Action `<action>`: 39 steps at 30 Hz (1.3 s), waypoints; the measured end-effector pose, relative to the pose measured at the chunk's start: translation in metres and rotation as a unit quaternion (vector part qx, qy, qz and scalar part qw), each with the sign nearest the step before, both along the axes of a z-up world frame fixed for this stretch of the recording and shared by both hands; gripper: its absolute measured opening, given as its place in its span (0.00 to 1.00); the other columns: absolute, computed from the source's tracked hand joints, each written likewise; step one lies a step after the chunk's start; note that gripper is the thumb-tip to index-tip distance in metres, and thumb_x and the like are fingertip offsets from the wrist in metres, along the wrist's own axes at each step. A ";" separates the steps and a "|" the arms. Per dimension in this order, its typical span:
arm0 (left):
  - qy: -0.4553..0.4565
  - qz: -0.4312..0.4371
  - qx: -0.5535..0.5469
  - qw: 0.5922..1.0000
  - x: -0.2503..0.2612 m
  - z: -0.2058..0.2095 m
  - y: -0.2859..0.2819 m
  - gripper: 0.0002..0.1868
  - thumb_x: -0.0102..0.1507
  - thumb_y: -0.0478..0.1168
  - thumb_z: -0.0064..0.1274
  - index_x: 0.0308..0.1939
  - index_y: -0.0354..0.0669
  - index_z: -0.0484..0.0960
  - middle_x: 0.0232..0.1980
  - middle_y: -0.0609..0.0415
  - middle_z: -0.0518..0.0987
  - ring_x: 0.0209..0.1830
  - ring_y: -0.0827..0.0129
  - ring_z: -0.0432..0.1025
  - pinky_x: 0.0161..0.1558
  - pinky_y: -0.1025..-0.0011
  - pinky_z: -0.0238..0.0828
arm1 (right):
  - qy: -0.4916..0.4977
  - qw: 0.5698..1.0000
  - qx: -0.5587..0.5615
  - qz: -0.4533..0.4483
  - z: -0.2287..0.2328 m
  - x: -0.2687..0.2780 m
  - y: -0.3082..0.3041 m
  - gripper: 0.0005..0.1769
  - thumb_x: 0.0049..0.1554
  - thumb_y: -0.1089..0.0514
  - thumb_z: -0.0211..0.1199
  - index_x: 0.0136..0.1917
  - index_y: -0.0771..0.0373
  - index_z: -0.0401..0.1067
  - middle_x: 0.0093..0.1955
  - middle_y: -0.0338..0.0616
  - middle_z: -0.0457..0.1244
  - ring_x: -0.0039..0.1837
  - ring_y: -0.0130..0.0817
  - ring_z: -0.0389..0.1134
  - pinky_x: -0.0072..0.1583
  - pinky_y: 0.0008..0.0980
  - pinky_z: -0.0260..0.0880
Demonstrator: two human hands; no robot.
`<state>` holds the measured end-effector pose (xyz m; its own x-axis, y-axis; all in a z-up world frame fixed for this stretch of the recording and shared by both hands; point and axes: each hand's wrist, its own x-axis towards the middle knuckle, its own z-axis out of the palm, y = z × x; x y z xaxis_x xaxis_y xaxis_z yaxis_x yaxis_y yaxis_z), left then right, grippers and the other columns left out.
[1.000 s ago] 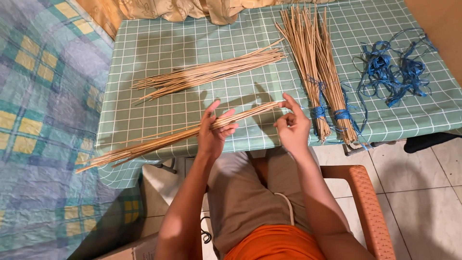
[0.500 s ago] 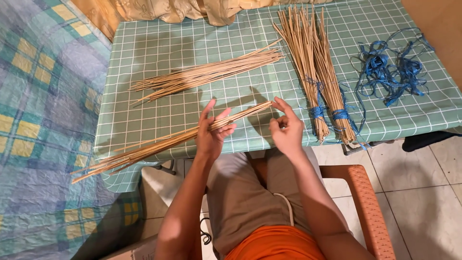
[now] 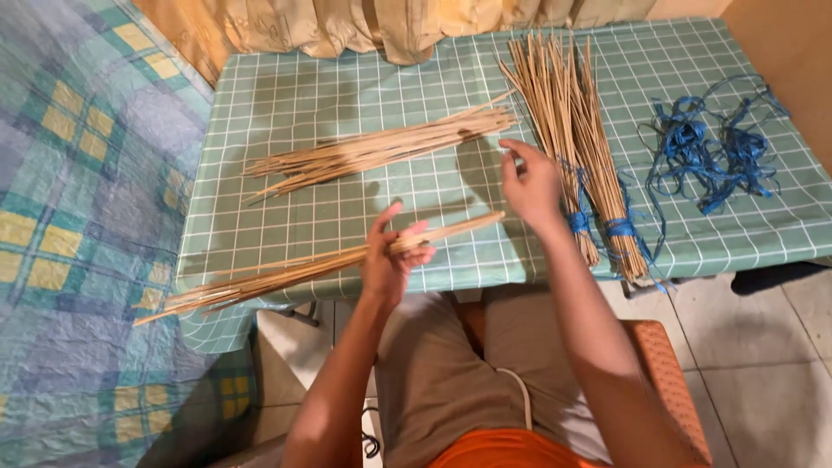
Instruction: Organizing and bundling thin bamboo sticks using blue plastic ties on a table.
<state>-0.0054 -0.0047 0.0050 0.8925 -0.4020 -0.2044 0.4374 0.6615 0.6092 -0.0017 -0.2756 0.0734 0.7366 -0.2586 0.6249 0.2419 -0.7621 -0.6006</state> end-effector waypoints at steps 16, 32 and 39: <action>0.007 0.003 -0.022 1.000 0.006 -0.016 -0.005 0.26 0.64 0.40 0.38 0.68 0.54 0.67 0.54 0.31 0.81 0.33 0.42 0.82 0.30 0.59 0.86 | 0.050 0.887 -0.458 -0.025 -0.102 0.127 -0.057 0.08 0.57 0.56 0.61 0.50 0.49 0.77 0.52 0.39 0.65 0.66 0.42 0.61 0.68 0.53 0.55; -0.022 -0.006 0.014 1.000 0.003 -0.007 0.000 0.25 0.65 0.40 0.36 0.68 0.54 0.67 0.58 0.32 0.80 0.36 0.45 0.82 0.34 0.63 0.87 | 0.220 0.955 -0.170 0.101 0.031 0.004 -0.033 0.12 0.69 0.53 0.51 0.52 0.60 0.72 0.46 0.56 0.66 0.54 0.65 0.70 0.56 0.58 0.68; -0.078 -0.059 0.014 0.995 -0.014 0.029 0.000 0.35 0.63 0.39 0.39 0.76 0.58 0.55 0.75 0.36 0.66 0.39 0.45 0.82 0.37 0.64 0.88 | 0.301 0.939 -0.052 0.160 0.049 -0.061 0.016 0.15 0.65 0.61 0.53 0.58 0.61 0.80 0.45 0.52 0.65 0.47 0.48 0.69 0.54 0.44 0.70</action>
<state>-0.0191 -0.0049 0.0336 0.8607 -0.5028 -0.0799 0.4107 0.5929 0.6927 -0.0624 -0.2599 0.1227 0.9939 0.0757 0.0805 0.1095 -0.7701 -0.6285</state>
